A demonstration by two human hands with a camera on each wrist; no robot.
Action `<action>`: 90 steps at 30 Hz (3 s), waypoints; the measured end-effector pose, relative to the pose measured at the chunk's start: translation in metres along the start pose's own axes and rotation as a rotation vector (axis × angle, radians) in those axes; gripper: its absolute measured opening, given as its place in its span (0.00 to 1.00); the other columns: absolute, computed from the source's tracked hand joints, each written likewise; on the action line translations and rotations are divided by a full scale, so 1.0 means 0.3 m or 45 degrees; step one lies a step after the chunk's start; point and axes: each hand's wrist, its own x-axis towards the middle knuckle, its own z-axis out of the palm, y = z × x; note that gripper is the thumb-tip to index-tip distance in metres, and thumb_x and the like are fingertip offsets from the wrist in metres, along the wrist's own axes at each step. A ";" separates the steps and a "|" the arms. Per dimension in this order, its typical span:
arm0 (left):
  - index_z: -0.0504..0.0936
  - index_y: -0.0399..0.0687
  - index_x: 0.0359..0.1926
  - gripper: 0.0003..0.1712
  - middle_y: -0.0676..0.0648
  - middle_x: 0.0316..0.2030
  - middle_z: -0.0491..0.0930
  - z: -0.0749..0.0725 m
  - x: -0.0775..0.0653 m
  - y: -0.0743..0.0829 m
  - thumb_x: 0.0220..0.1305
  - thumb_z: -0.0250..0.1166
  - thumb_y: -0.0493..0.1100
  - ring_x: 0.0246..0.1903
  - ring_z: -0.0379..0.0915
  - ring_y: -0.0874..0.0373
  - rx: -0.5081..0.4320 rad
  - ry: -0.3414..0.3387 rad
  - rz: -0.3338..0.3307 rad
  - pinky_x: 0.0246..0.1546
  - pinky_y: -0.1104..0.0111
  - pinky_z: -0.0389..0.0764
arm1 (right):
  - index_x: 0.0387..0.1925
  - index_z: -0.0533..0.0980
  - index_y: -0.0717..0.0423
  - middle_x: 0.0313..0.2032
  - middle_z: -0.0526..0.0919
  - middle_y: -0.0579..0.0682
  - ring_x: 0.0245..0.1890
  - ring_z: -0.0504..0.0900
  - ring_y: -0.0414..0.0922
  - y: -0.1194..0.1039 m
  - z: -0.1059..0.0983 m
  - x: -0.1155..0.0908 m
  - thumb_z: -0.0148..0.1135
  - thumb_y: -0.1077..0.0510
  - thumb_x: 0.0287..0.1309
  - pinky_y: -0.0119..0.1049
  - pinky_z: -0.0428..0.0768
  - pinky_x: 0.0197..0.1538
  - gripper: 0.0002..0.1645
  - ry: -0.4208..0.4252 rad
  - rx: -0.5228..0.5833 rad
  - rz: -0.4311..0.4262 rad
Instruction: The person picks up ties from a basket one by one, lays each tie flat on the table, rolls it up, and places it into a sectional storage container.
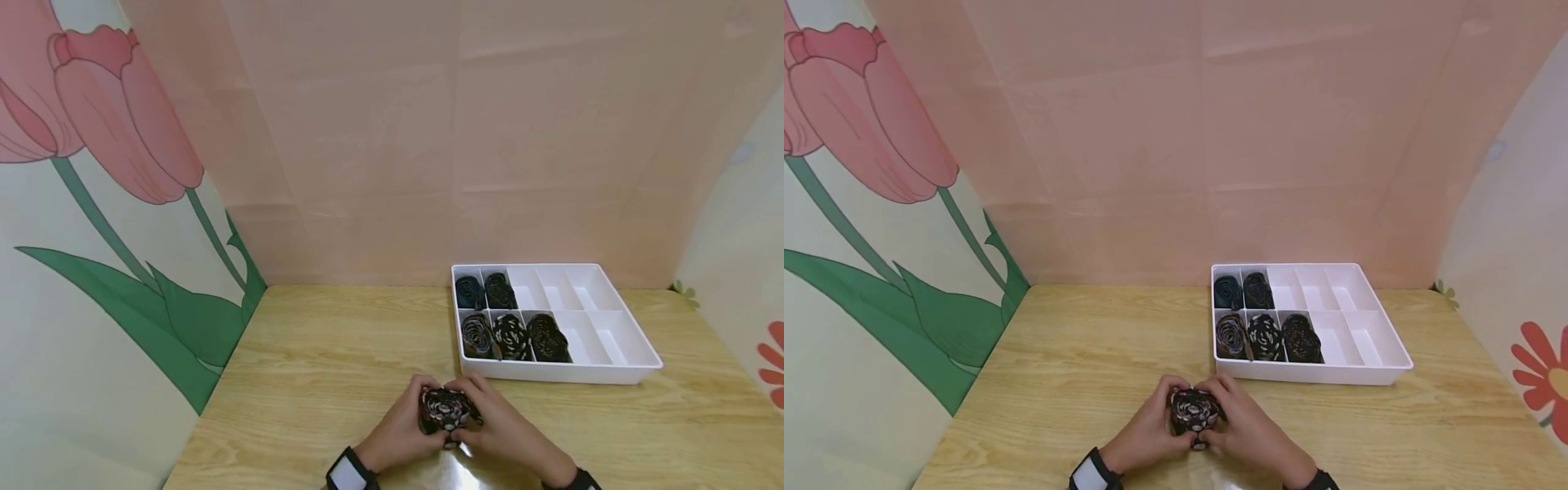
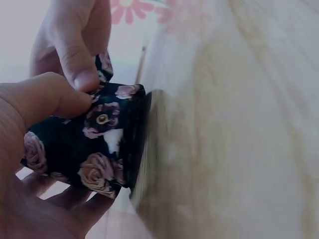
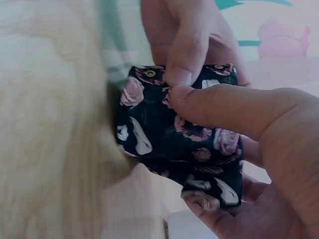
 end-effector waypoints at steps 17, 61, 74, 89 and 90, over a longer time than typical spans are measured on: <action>0.66 0.52 0.70 0.44 0.47 0.66 0.73 -0.039 -0.008 -0.040 0.59 0.80 0.39 0.64 0.78 0.60 -0.250 -0.187 -0.128 0.67 0.68 0.78 | 0.58 0.78 0.51 0.52 0.85 0.44 0.50 0.86 0.43 -0.039 0.052 0.000 0.87 0.51 0.39 0.45 0.87 0.56 0.42 -0.102 -0.164 0.097; 0.79 0.47 0.68 0.25 0.45 0.61 0.83 0.064 0.330 -0.040 0.80 0.61 0.55 0.46 0.84 0.69 -0.264 0.155 -0.314 0.44 0.75 0.83 | 0.63 0.71 0.73 0.53 0.80 0.79 0.52 0.80 0.76 0.382 -0.455 0.283 0.76 0.46 0.60 0.72 0.78 0.49 0.43 0.337 -0.350 0.687; 0.80 0.47 0.66 0.22 0.46 0.61 0.84 0.062 0.334 -0.035 0.80 0.61 0.52 0.45 0.83 0.71 -0.214 0.135 -0.284 0.46 0.75 0.82 | 0.60 0.69 0.78 0.50 0.79 0.83 0.47 0.81 0.78 0.524 -0.461 0.322 0.74 0.47 0.59 0.71 0.79 0.43 0.44 0.291 -0.412 0.794; 0.78 0.47 0.67 0.23 0.46 0.58 0.84 0.059 0.333 -0.039 0.81 0.60 0.53 0.45 0.84 0.69 -0.202 0.097 -0.288 0.48 0.75 0.82 | 0.48 0.74 0.83 0.43 0.76 0.88 0.43 0.76 0.83 0.577 -0.380 0.340 0.78 0.53 0.53 0.69 0.72 0.46 0.38 0.387 -0.516 0.670; 0.78 0.47 0.67 0.23 0.45 0.58 0.84 0.060 0.333 -0.040 0.81 0.60 0.53 0.45 0.84 0.69 -0.201 0.098 -0.289 0.48 0.75 0.82 | 0.48 0.74 0.83 0.44 0.74 0.89 0.44 0.75 0.83 0.580 -0.379 0.337 0.78 0.53 0.53 0.69 0.72 0.45 0.37 0.387 -0.514 0.664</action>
